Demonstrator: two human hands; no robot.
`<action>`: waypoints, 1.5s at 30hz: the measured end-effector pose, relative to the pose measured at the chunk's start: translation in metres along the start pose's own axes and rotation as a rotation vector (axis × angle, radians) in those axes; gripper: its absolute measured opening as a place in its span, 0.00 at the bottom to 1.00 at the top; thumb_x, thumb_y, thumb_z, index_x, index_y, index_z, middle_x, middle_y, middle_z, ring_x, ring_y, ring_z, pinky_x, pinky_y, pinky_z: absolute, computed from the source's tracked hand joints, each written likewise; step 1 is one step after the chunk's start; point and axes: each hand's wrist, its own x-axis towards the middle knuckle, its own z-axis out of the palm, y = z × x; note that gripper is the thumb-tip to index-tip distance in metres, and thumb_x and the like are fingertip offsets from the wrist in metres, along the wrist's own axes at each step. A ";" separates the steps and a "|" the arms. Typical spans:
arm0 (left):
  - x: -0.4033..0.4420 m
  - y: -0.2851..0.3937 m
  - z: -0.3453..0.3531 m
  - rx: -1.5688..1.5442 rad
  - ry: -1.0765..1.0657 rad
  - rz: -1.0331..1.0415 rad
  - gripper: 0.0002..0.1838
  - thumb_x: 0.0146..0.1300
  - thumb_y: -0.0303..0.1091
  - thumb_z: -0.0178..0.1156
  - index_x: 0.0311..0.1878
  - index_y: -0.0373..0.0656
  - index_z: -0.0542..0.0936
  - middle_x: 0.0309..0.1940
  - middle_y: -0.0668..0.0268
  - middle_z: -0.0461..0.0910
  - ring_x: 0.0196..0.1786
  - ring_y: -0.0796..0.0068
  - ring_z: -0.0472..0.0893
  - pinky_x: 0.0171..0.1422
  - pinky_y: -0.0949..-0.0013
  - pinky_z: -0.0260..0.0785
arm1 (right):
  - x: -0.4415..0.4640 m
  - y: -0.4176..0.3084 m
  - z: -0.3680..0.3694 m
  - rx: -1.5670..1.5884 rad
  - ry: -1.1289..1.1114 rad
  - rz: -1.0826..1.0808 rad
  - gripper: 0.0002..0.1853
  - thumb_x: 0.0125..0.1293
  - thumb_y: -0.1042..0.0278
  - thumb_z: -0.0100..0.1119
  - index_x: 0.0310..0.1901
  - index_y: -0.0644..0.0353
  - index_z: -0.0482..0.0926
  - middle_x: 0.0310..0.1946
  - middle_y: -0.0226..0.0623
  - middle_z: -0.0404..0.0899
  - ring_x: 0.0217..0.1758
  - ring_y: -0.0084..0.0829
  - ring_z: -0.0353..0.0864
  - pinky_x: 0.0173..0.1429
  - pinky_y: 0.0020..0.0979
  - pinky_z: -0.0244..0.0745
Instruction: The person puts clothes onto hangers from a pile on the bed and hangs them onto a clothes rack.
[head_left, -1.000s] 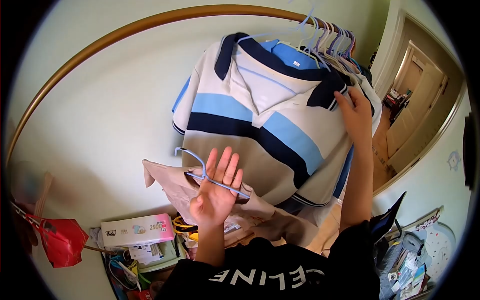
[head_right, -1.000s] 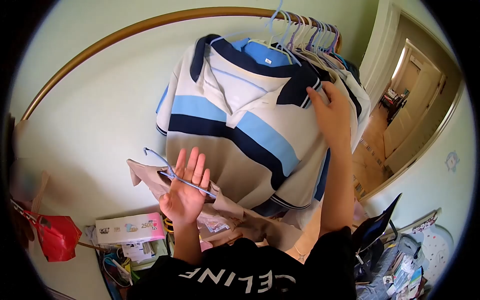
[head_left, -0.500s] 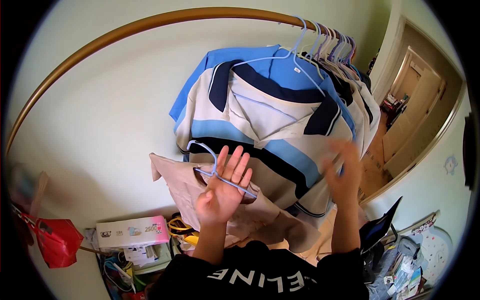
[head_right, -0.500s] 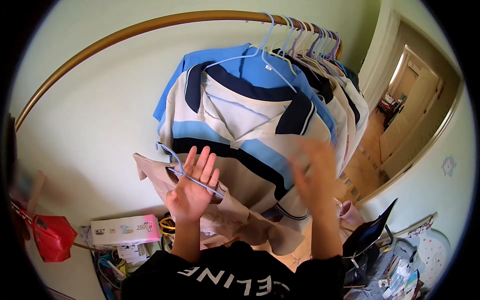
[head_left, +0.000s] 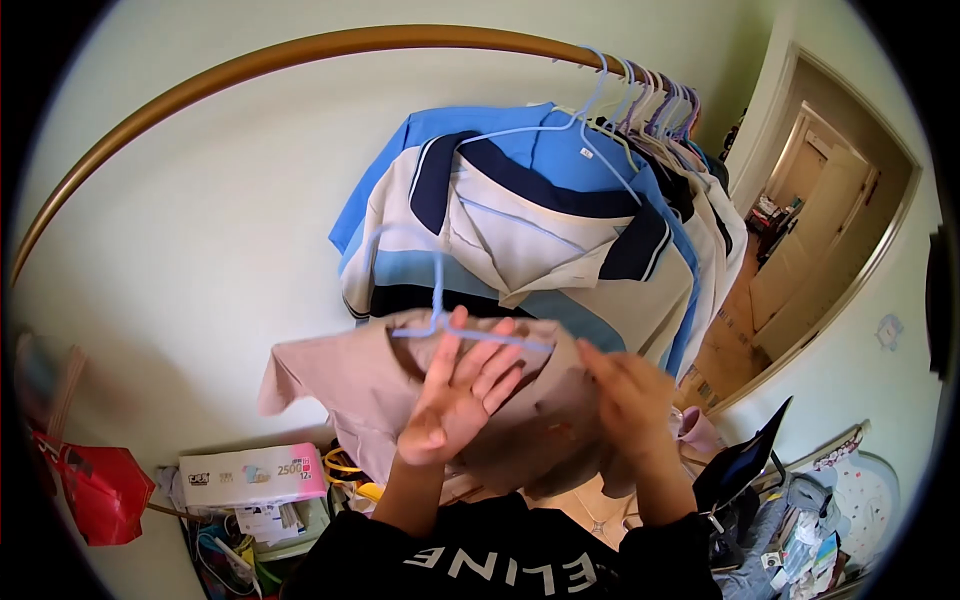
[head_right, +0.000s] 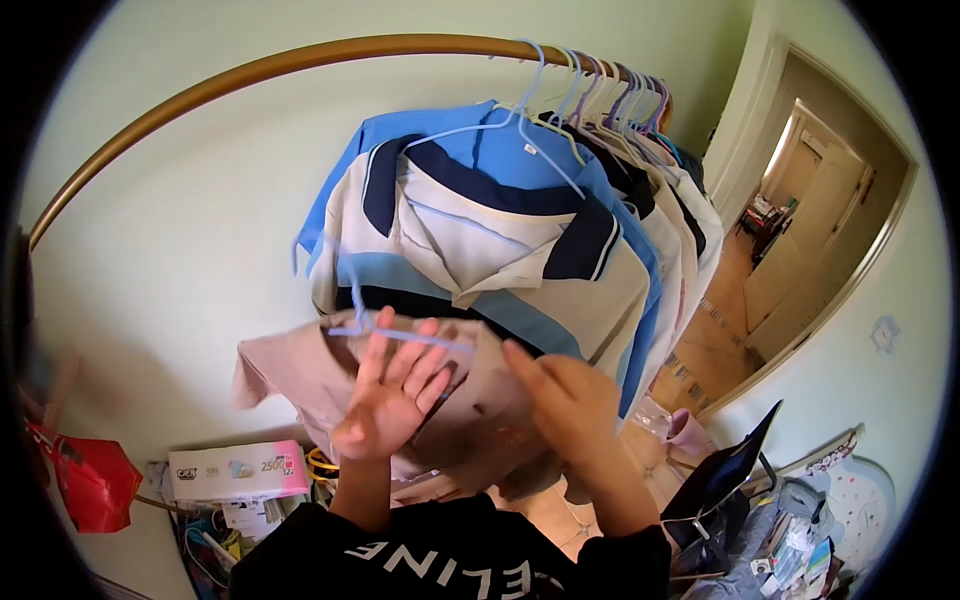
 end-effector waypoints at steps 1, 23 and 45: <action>-0.003 0.002 -0.001 0.033 -0.034 -0.031 0.62 0.50 0.46 0.69 0.77 0.53 0.33 0.76 0.48 0.39 0.78 0.50 0.45 0.78 0.54 0.37 | 0.007 0.004 -0.006 -0.075 0.018 0.024 0.28 0.48 0.80 0.55 0.54 0.47 0.81 0.27 0.32 0.76 0.26 0.34 0.77 0.30 0.30 0.73; -0.051 -0.022 -0.044 0.061 0.100 -0.196 0.52 0.54 0.45 0.63 0.76 0.42 0.43 0.74 0.47 0.49 0.75 0.49 0.54 0.76 0.53 0.46 | 0.035 0.062 -0.016 -0.023 0.129 0.716 0.19 0.60 0.69 0.66 0.53 0.57 0.79 0.20 0.37 0.72 0.21 0.23 0.69 0.28 0.27 0.67; -0.237 -0.325 0.326 -0.279 -1.071 -1.223 0.22 0.66 0.28 0.52 0.62 0.34 0.68 0.53 0.55 0.76 0.60 0.64 0.74 0.68 0.60 0.62 | -0.505 -0.486 -0.392 -0.847 1.091 1.965 0.10 0.64 0.77 0.55 0.46 0.63 0.80 0.24 0.27 0.76 0.27 0.17 0.72 0.33 0.21 0.69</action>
